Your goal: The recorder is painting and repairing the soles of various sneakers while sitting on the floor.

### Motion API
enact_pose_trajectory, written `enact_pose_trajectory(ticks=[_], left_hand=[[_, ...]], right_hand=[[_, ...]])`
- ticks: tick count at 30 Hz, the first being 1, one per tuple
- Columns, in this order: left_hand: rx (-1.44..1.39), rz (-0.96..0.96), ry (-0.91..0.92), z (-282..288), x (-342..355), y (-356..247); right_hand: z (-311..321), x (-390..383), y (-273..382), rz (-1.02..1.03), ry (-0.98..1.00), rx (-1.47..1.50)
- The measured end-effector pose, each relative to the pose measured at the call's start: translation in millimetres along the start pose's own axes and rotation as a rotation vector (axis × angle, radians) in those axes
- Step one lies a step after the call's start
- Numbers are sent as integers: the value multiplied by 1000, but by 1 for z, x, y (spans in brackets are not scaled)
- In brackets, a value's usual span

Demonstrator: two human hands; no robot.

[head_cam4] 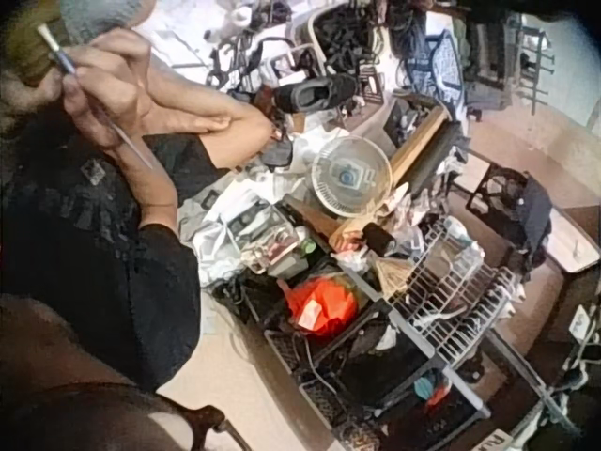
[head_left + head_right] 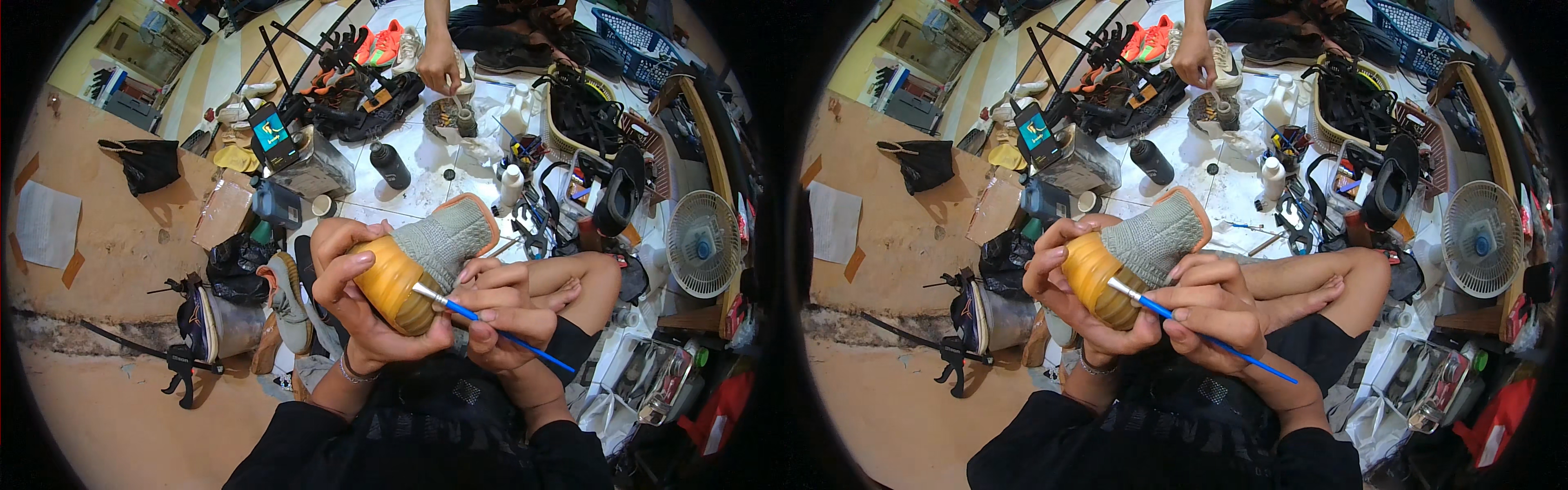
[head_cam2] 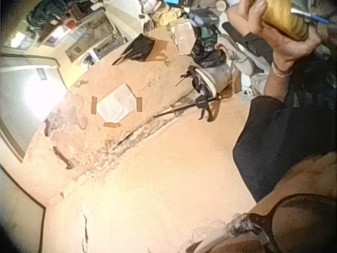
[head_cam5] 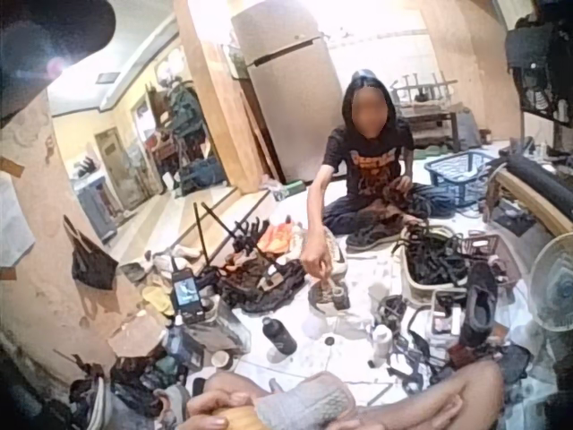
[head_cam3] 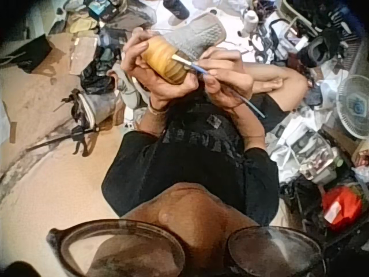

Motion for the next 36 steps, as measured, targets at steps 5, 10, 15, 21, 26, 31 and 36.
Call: enact_pose_trajectory(ticks=[5, 10, 15, 21, 26, 31, 36], left_hand=[[14, 6, 39, 1, -1, 1], [41, -29, 30, -1, -4, 2], [34, -37, 37, 0, -4, 4], [32, -58, 21, 2, -2, 2], [30, -63, 60, 6, -1, 3], [27, -61, 68, 7, -3, 4], [107, -59, 100, 8, -1, -8]], right_hand=[[-2, -1, 6, 36, 88, -26], [2, -1, 7, 69, 71, -96], [2, -1, 4, 9, 37, -48], [-5, -3, 6, 44, 62, -5], [-5, -3, 11, -3, 93, 13], [-5, -1, 8, 10, 99, 47], [-3, -1, 10, 51, 68, -51]])
Point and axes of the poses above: each hand's wrist, its own x-axis towards the middle knuckle, its own z-axis out of the back of the hand, y = z × x, the point moved 5 cm from there along x, towards the middle knuckle, and after that the axes turned 10 degrees about -y, right-handed, at the moved point
